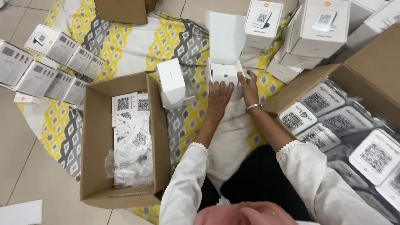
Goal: The person packs electronic devices and labels into cardboard boxes.
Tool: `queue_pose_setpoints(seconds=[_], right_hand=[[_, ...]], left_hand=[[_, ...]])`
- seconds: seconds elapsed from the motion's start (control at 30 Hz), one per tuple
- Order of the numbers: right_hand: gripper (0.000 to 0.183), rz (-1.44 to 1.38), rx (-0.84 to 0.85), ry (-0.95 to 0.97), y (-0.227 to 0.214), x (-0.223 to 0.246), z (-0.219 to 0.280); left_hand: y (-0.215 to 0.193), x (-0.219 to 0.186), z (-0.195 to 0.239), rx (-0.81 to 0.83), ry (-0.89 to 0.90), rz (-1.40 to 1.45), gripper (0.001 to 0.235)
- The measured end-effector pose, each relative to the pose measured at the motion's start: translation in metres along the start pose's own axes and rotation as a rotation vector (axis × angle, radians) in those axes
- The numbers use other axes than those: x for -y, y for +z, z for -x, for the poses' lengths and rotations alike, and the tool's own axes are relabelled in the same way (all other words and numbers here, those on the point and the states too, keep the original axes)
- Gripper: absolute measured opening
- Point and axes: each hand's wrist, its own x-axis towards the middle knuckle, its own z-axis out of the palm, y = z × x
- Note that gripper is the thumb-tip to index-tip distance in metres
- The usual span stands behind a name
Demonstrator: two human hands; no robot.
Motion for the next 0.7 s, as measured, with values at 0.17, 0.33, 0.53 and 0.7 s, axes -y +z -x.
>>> queue_pose_setpoints(seconds=[0.17, 0.33, 0.53, 0.7], right_hand=[[0.064, 0.184, 0.033, -0.435, -0.042, -0.147, 0.04], [0.061, 0.437, 0.108, -0.599, -0.061, -0.158, 0.143], [0.049, 0.815, 0.096, -0.8, -0.073, -0.134, 0.216], [0.035, 1.083, 0.581, -0.812, -0.061, -0.24, 0.175]], left_hand=[[-0.062, -0.061, 0.094, 0.135, 0.067, 0.103, 0.067], [-0.105, -0.086, 0.17, 0.36, 0.088, 0.136, 0.063], [-0.089, -0.093, 0.223, 0.496, -0.063, 0.497, 0.039], [-0.096, -0.095, 0.217, 0.678, -0.231, 0.629, 0.049]])
